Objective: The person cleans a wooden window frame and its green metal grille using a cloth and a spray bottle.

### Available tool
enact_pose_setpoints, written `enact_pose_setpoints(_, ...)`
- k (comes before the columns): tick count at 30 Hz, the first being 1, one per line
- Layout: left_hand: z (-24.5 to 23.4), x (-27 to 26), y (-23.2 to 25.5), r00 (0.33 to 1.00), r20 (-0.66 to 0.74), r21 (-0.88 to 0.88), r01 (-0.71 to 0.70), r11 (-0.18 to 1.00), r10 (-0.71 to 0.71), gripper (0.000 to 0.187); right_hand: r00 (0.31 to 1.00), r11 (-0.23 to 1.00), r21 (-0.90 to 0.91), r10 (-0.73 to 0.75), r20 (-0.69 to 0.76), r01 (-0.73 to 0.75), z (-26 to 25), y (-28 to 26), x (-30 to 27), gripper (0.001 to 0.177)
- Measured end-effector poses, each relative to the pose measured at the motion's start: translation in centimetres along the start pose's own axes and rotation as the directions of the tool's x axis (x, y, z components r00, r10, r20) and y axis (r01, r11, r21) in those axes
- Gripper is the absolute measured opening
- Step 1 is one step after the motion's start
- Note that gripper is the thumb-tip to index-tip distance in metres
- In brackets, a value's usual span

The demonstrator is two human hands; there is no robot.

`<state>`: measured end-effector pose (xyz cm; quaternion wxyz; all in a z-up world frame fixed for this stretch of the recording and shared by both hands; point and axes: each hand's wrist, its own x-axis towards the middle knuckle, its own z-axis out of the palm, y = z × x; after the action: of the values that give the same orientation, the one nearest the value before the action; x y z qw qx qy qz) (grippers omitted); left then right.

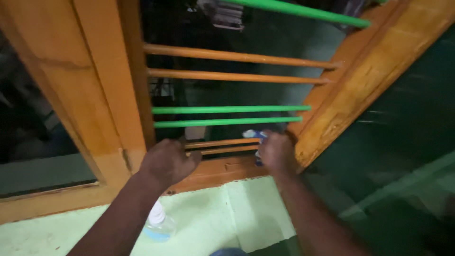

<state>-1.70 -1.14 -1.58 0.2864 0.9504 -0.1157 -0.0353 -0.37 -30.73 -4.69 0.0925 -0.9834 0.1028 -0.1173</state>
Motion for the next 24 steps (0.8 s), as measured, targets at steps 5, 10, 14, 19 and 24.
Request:
enact_pose_setpoints(5, 0.6, 0.8, 0.0, 0.998, 0.031, 0.124, 0.043, 0.991, -0.048, 0.055, 0.657, 0.738, 0.273, -0.292, -0.695, 0.617, 8.5, -11.9, -3.2, 0.006)
enact_pose_setpoints(10, 1.5, 1.0, -1.2, 0.989, 0.014, 0.361, -0.145, 0.921, 0.15, 0.044, 0.725, 0.73, 0.208, -0.515, -0.457, 0.651, 7.2, -12.5, -3.4, 0.02)
enact_pose_setpoints(14, 1.8, 1.5, -1.0, 0.999, 0.0, 0.193, -0.042, 0.98, 0.043, 0.035, 0.974, 0.967, 0.128, -0.226, 0.016, 0.222, 4.3, -3.5, -1.1, 0.028)
enact_pose_setpoints(19, 2.3, 1.0, -1.8, 0.988, 0.005, 0.354, -0.147, 0.924, 0.155, 0.033, 0.843, 0.965, -0.173, -0.256, -0.473, 0.196, 3.4, 2.3, 1.4, 0.015)
enact_pose_setpoints(24, 1.9, 1.3, -1.1, 0.991, 0.049, 0.429, -0.132, 0.894, 0.122, 0.037, 0.873, 0.847, 0.426, -0.085, -0.481, 0.317, 8.3, -11.0, -3.5, 0.011)
